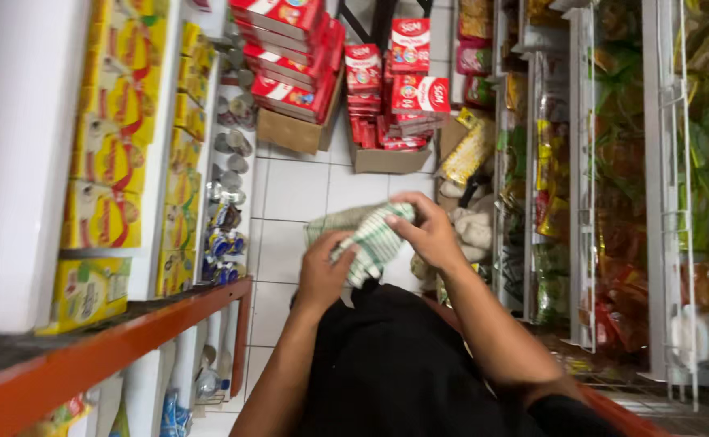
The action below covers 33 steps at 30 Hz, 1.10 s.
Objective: The person wipes down boxes of formula with a cloth, scans them with a handheld scanner, and places them onto a retail shelf.
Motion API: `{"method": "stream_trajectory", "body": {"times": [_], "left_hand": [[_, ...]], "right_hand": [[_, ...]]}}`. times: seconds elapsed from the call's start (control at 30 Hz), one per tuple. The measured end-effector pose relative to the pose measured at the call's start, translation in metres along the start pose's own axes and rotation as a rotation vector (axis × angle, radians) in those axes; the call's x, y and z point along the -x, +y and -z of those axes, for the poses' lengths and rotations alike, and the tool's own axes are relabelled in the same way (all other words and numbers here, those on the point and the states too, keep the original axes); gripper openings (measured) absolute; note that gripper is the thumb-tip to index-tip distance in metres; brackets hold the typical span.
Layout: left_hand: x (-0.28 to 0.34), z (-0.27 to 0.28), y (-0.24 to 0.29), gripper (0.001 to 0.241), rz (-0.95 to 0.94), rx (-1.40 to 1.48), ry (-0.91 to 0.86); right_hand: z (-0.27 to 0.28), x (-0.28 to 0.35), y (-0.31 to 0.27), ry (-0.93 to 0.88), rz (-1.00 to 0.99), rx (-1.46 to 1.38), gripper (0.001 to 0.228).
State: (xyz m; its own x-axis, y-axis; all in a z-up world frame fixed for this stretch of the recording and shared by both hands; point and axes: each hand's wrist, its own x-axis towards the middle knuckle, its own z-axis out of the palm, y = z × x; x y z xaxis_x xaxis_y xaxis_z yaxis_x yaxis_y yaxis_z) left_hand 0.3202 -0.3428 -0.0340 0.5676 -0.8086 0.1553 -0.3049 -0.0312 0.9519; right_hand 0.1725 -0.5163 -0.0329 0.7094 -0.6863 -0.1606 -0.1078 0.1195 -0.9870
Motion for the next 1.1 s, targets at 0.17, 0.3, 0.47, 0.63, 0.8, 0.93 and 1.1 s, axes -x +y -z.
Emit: {"method": "stream_trajectory", "body": {"times": [0.17,0.3,0.47,0.63,0.8,0.93,1.1], "left_hand": [[-0.047,-0.02,-0.032,0.017,0.405,0.297,0.159],[-0.091,-0.039,-0.07,0.016,0.475,0.406,0.095],[-0.171,-0.041,-0.101,0.023,0.385,0.177,-0.138],[-0.251,-0.042,-0.127,0.046,0.343,-0.036,-0.392],[-0.291,-0.055,-0.163,0.06,0.307,-0.16,-0.626],[-0.314,-0.066,-0.189,0.052,0.328,-0.109,-0.666],[-0.346,-0.099,-0.236,0.041,0.229,-0.138,-0.65]], "right_hand": [[-0.002,-0.055,-0.01,0.035,0.132,0.237,0.065],[0.004,-0.083,0.018,-0.118,-0.029,0.321,0.049],[0.02,-0.131,0.034,-0.049,-0.246,0.338,0.025],[0.058,-0.185,0.049,0.038,-0.263,0.217,0.021],[0.072,-0.213,0.076,0.109,-0.274,0.141,0.029],[0.071,-0.216,0.046,0.077,-0.553,0.036,0.035],[0.099,-0.233,0.046,-0.104,-0.553,0.131,0.038]]}}
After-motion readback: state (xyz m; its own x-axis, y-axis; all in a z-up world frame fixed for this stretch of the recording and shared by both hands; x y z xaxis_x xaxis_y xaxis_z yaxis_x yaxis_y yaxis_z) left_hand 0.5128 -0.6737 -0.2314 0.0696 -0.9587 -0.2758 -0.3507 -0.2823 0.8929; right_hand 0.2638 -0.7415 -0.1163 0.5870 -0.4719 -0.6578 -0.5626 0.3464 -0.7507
